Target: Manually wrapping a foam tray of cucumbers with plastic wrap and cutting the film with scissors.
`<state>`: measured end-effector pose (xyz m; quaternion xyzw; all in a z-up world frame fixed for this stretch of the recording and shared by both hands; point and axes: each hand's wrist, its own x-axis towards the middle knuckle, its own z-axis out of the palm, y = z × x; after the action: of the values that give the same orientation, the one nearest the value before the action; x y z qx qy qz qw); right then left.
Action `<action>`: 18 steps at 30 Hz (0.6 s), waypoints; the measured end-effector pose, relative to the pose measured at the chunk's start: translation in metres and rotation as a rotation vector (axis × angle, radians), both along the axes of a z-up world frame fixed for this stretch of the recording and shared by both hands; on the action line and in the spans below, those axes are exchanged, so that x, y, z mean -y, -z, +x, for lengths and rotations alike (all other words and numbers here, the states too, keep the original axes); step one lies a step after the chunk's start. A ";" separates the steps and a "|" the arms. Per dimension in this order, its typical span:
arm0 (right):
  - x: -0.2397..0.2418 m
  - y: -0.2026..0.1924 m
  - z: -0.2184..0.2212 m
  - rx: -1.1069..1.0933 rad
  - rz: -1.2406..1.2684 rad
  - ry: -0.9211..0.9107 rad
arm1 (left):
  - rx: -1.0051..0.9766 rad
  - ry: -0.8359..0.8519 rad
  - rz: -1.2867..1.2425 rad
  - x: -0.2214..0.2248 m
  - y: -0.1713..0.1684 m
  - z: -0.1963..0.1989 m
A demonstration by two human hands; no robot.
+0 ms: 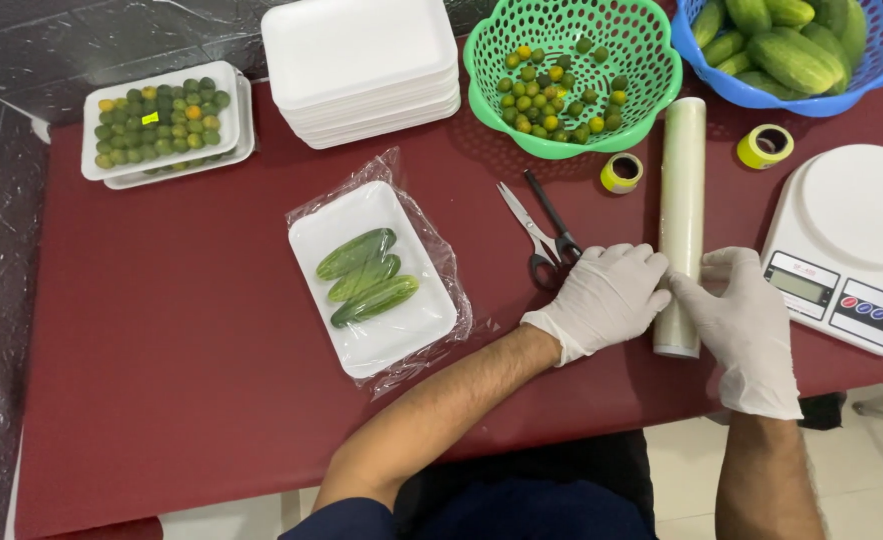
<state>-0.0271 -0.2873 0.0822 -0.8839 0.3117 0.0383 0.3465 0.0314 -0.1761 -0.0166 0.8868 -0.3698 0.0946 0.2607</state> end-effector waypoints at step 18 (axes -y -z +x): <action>-0.089 0.054 -0.029 0.115 0.110 -0.361 | -0.080 -0.565 0.117 -0.280 -0.037 0.141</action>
<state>-0.0561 -0.1986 0.0278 -0.9059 0.1252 0.0662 0.3992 0.1724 0.1037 0.0199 0.9712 -0.1023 0.1069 0.1867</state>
